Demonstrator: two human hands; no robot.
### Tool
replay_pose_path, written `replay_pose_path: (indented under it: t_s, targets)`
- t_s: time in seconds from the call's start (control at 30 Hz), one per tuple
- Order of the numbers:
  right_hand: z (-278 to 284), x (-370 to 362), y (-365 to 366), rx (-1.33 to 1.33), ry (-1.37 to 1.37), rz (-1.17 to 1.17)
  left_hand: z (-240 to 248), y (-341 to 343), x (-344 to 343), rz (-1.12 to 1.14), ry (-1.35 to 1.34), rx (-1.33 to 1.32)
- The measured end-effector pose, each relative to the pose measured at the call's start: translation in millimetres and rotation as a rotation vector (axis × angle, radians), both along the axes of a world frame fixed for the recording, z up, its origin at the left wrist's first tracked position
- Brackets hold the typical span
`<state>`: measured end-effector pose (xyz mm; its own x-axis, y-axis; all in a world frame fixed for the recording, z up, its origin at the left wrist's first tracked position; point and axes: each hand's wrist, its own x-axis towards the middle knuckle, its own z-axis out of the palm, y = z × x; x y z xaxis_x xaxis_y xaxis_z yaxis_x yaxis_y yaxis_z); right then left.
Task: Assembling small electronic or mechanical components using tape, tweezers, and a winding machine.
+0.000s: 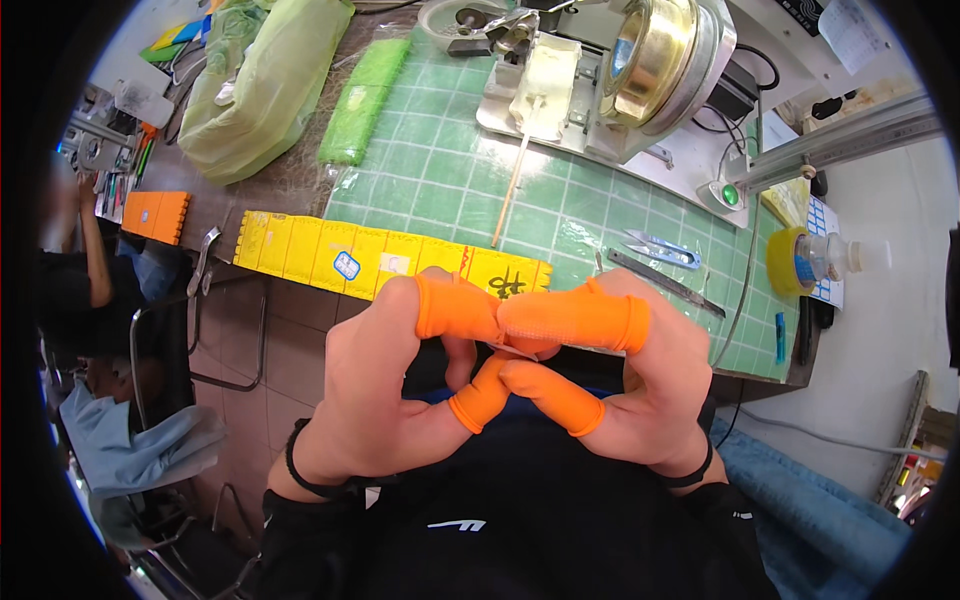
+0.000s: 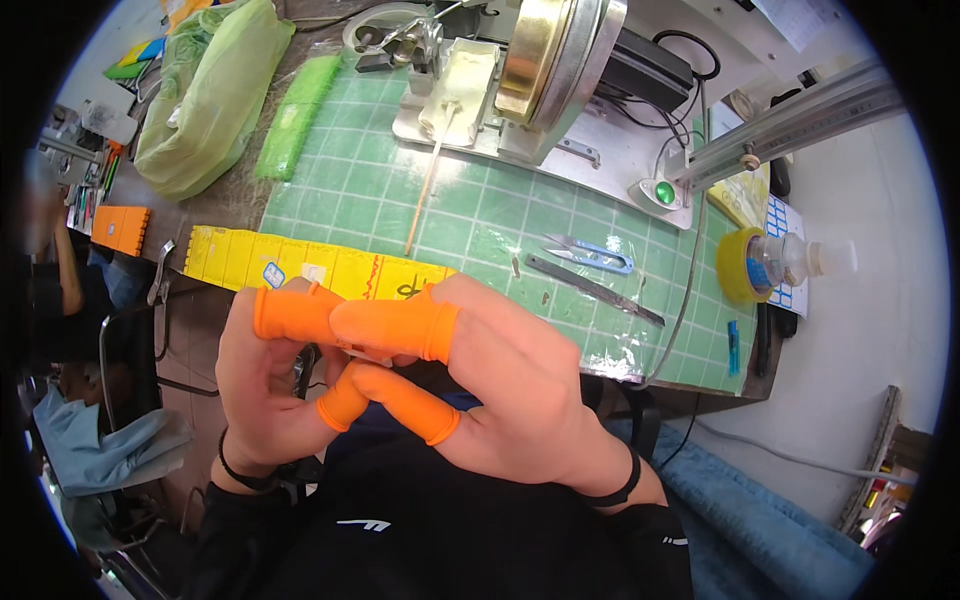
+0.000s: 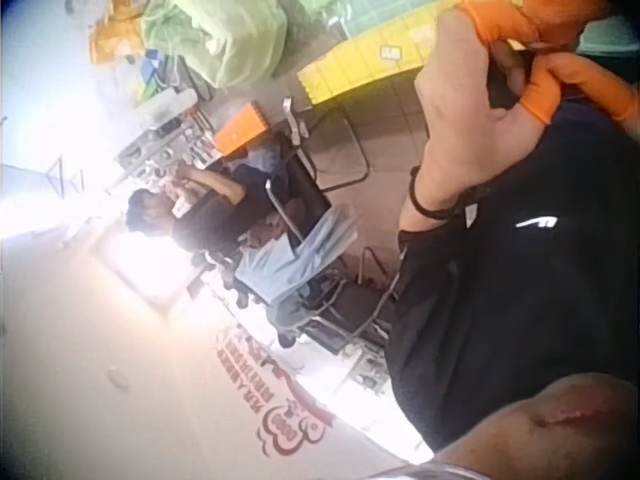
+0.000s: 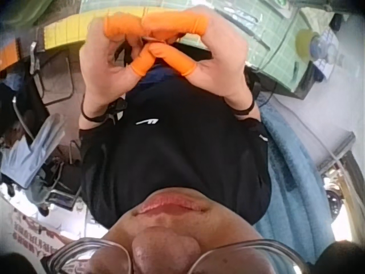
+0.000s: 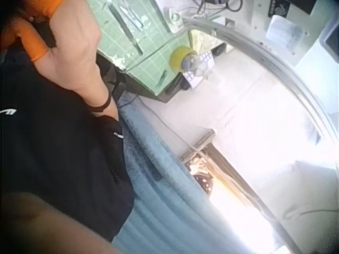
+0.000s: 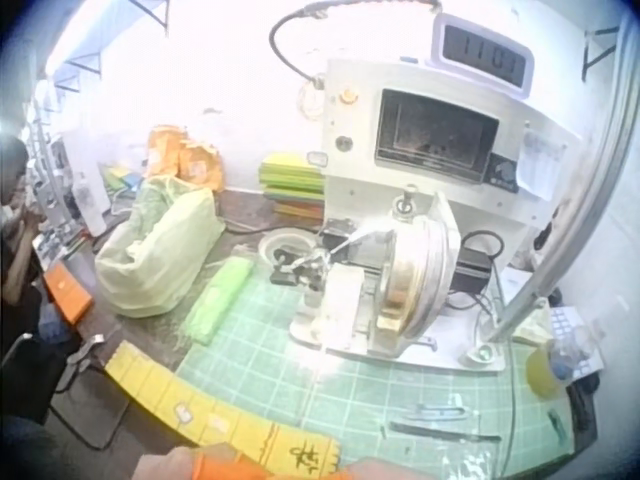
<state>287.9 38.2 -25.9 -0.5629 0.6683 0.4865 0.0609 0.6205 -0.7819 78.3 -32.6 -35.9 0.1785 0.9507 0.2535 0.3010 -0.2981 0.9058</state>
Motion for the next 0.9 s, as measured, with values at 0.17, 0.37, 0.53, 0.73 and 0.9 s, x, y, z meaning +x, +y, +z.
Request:
replay_pose_path:
  t_s: [0.17,0.37,0.53,0.73,0.9]
  targets:
    - [-4,-1,-1,-0.060,0.052,-0.003,-8,4,8,0.107,-0.097,0.032]
    - [-2,6,-7,-0.131,0.116,-0.040,-7,13,-8,-0.088,-0.171,0.049]
    - [-1,11,-12,0.034,0.067,0.079,-16,5,-14,0.177,-0.509,-0.069]
    - [-2,10,-11,-0.204,0.265,0.071,-19,-1,-12,0.047,-0.703,-0.120]
    - [-1,8,-17,-0.385,0.416,0.046,-32,-7,-4,0.096,-0.938,-0.169]
